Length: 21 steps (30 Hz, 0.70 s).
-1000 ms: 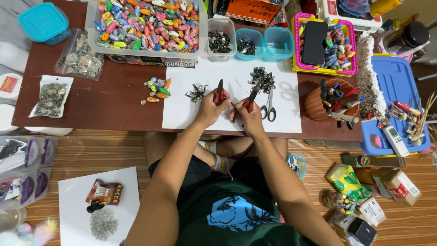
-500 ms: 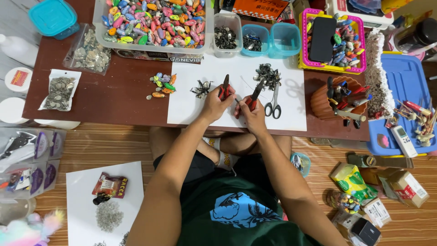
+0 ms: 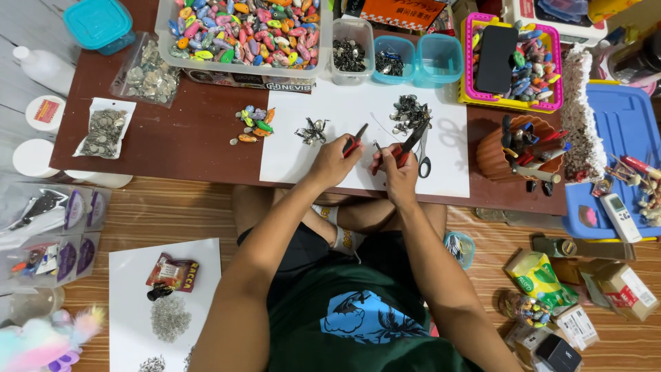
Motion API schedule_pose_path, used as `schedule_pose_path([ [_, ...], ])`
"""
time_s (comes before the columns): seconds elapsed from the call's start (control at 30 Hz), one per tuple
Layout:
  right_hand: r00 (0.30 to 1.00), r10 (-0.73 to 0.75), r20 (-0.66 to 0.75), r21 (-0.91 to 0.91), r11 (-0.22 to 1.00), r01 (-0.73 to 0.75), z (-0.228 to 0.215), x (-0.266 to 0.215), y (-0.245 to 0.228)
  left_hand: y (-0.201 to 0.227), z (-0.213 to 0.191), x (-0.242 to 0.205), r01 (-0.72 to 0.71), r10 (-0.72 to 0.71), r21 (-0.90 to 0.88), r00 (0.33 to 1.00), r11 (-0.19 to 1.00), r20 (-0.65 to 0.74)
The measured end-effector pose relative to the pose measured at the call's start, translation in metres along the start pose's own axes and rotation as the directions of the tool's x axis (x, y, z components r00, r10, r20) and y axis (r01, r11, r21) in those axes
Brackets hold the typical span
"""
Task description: Assembling fishing lures by attaching hooks and swivels using pliers.
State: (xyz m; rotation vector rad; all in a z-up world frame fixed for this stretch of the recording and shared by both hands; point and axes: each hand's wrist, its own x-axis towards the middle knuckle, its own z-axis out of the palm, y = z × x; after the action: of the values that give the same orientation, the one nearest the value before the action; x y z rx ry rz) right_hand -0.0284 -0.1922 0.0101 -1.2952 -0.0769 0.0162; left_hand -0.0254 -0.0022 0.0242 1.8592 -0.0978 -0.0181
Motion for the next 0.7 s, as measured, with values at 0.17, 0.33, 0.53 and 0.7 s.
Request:
schedule_pose_path([
  [0.17, 0.99, -0.119, 0.071, -0.155, 0.98, 0.128, 0.007, -0.005, -0.006, 0.007, -0.01, 0.007, -0.007, -0.008, 0.081, 0.985, 0.997, 0.174],
  [0.33, 0.98, -0.197, 0.025, -0.229, 0.953, 0.197, 0.006, -0.006, 0.003, 0.005, -0.021, 0.016, -0.105, 0.06, 0.202, 0.974, 0.974, 0.218],
  [0.53, 0.987, -0.159, -0.006, -0.21, 0.966, 0.154, 0.006, -0.006, 0.004, -0.002, -0.021, 0.021, -0.19, 0.09, 0.305, 0.946, 0.933, 0.312],
  [0.7, 0.987, -0.159, -0.012, -0.242, 0.958, 0.151, 0.007, -0.009, 0.002, 0.004, -0.022, 0.017, -0.154, 0.072, 0.279, 0.956, 0.948, 0.284],
])
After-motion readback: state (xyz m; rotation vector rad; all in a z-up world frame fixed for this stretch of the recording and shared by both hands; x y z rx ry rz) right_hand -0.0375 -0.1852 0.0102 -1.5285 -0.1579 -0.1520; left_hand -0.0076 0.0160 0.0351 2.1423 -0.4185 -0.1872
